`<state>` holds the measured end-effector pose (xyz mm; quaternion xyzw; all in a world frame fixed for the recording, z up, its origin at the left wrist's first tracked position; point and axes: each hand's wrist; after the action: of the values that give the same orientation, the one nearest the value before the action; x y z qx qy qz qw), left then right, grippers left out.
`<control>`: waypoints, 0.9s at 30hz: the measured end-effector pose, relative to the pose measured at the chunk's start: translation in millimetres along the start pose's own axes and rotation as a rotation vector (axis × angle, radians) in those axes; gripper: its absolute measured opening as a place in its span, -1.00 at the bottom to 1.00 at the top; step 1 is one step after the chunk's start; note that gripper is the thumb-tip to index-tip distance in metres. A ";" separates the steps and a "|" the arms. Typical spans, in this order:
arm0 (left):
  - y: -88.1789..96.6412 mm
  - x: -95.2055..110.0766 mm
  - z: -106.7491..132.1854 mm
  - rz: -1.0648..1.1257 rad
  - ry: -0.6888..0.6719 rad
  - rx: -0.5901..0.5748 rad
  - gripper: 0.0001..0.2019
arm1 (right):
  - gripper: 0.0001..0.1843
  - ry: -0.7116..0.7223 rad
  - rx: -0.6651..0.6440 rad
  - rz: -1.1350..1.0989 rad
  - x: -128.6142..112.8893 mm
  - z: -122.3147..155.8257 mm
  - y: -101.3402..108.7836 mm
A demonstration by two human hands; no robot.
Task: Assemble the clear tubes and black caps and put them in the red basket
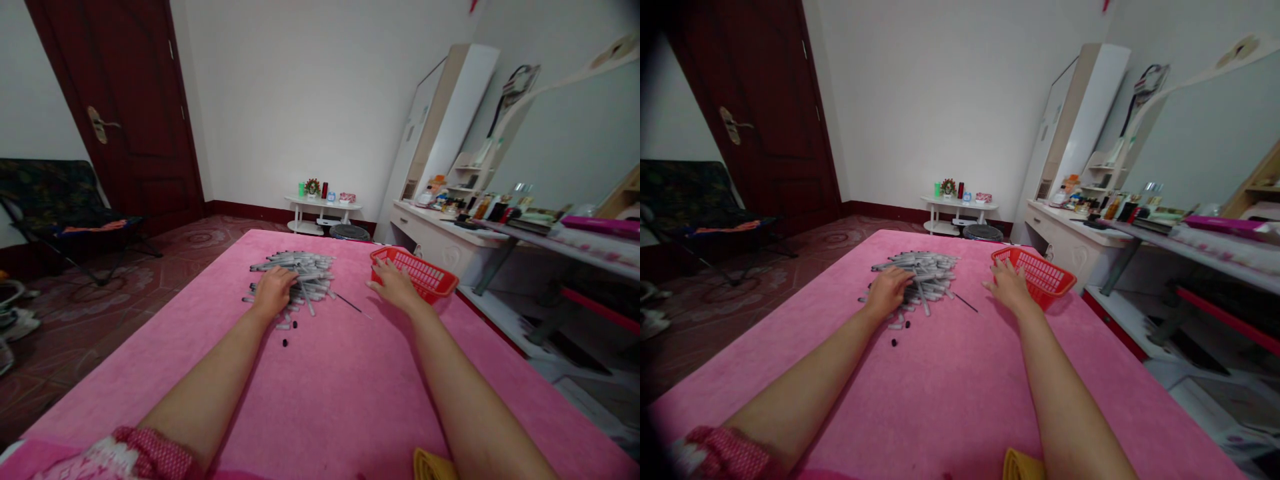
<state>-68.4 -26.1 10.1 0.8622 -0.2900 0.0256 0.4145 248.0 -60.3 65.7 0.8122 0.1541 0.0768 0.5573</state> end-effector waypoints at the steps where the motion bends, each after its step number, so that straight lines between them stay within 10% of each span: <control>1: 0.2 0.8 0.2 0.006 -0.001 0.002 -0.80 | -0.47 0.000 -0.004 -0.003 0.7 0.5 0.6; 7: 3.7 14.0 0.0 0.001 -0.065 0.003 -0.78 | -0.66 -0.011 0.232 -0.276 -20.5 -4.3 21.8; 17: 5.1 43.6 2.8 -0.022 -0.270 -0.057 -0.75 | -0.81 0.251 -0.091 -0.352 -104.9 -5.9 1.8; 27: 4.5 2.5 -0.5 0.128 -0.008 0.101 -0.72 | -0.60 -0.422 0.293 0.077 -9.0 11.3 53.2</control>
<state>-68.6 -29.1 14.2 0.8617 -0.3446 0.0632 0.3670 251.6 -91.0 111.4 0.8876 0.0130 -0.0963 0.4503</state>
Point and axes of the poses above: each hand's wrist, its own z-axis away from the middle knuckle, its own y-axis out of the back of the hand, x = y × z, and after that the axes turned 14 degrees about y, right-handed
